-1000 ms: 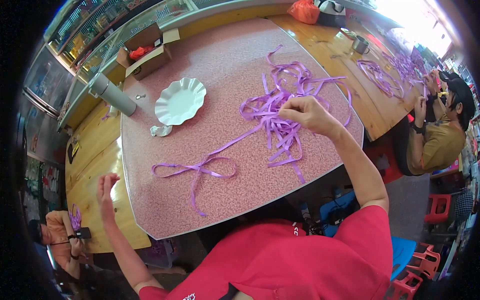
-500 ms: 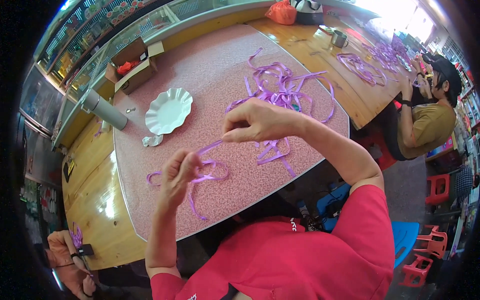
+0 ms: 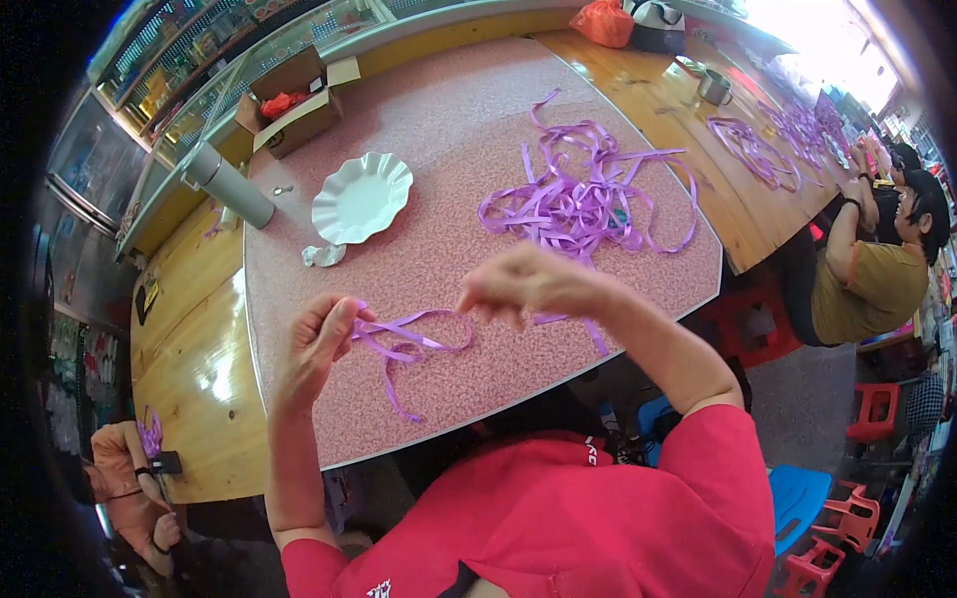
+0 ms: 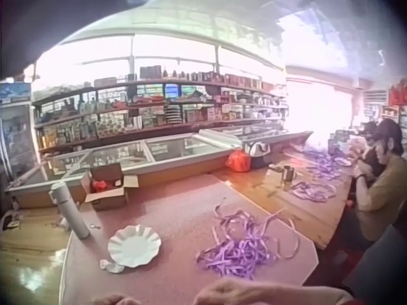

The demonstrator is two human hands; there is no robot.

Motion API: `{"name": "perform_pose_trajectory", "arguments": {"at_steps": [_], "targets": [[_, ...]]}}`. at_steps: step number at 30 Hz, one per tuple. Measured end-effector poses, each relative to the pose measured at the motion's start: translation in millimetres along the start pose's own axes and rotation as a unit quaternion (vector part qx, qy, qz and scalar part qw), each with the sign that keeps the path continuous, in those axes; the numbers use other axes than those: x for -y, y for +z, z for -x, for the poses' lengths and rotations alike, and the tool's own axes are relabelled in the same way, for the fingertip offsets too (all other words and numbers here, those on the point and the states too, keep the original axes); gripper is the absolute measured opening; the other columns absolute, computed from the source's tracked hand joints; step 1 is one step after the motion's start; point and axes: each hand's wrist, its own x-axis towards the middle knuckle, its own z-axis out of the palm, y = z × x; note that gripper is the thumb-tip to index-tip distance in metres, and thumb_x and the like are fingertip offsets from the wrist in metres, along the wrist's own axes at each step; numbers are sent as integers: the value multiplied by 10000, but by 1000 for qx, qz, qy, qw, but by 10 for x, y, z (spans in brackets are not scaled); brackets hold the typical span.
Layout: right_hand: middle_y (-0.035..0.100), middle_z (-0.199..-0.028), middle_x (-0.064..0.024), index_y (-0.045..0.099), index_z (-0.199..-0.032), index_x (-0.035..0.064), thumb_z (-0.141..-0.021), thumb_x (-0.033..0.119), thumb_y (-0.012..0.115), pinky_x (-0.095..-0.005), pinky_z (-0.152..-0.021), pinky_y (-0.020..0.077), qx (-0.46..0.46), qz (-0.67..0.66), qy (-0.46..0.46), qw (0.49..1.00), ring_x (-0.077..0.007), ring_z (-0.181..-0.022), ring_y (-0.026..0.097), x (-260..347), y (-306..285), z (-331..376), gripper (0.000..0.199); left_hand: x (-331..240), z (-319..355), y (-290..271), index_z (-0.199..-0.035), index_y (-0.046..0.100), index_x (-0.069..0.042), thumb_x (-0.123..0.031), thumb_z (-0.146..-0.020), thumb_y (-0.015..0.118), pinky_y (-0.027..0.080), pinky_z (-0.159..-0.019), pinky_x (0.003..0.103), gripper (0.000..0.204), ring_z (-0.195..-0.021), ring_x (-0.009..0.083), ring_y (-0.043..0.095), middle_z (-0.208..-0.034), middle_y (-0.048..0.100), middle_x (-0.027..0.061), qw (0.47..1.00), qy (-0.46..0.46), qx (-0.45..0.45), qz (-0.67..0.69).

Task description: Tying knots or decorative loops in long purple ribbons while sitting at a workstation.

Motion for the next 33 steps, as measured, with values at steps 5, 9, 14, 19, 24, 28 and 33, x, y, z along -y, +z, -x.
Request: {"name": "perform_pose_trajectory", "arguments": {"at_steps": [5, 9, 14, 19, 24, 28, 33], "targets": [[602, -821, 8, 581, -1299, 54, -1040, 365, 465, -218, -520, 407, 30, -262, 11, 964, -54, -598, 472, -51, 582, -324, 420, -289, -26, 213, -1032, 667, 33, -185, -995, 586, 437, -610, 249, 235, -692, 75, 537, -771, 622, 12, 992, 66, 57, -93], [579, -864, 41, 472, -1418, 64, -1034, 280, 497, -202, -539, 374, -10, -409, -8, 912, -42, -627, 438, 219, 628, -354, 441, -170, 8, 338, -1155, 628, 39, -160, -987, 590, 450, -618, 259, 263, -700, 79, 540, -778, 627, 67, 983, 153, 26, -102], [620, -841, 6, 649, -1207, 37, -975, 166, 602, -254, -622, 436, -53, -69, -188, 978, -103, -730, 556, 23, 584, -389, 270, -191, 18, 246, -1140, 634, 16, -186, -994, 586, 407, -604, 224, 254, -697, 45, 488, -784, 593, 1, 994, 55, 88, -45], [637, -818, -78, 720, -930, 16, -836, 61, 738, -289, -661, 471, -102, 179, -242, 948, -163, -773, 606, 117, 268, -195, 106, -227, 52, -58, -1072, 661, 6, -195, -991, 594, 425, -623, 221, 227, -711, 54, 500, -797, 599, -26, 991, 0, 130, -44], [664, -854, -78, 718, -948, -12, -845, 18, 711, -271, -639, 481, -311, 313, -275, 854, -149, -736, 618, 95, -172, 15, 108, 17, 235, -665, -961, 661, -22, -218, -990, 594, 436, -653, 223, 209, -699, 54, 497, -793, 583, -30, 996, -19, 70, -43], [680, -889, -45, 727, -1033, -8, -911, 65, 670, -242, -660, 494, -443, 214, -190, 850, -94, -770, 617, -208, -486, 183, 152, 321, 434, -1028, -927, 655, -39, -256, -988, 595, 423, -687, 222, 233, -736, 57, 531, -801, 608, -17, 996, -77, 26, -37], [687, -946, -52, 705, -1112, 2, -950, 104, 640, -232, -718, 528, -515, 42, -154, 842, -96, -809, 632, -655, -545, 259, 203, 545, 627, -1202, -925, 663, -42, -226, -962, 632, 437, -704, 223, 191, -777, 55, 547, -830, 629, -19, 986, -138, 83, -32]]}}
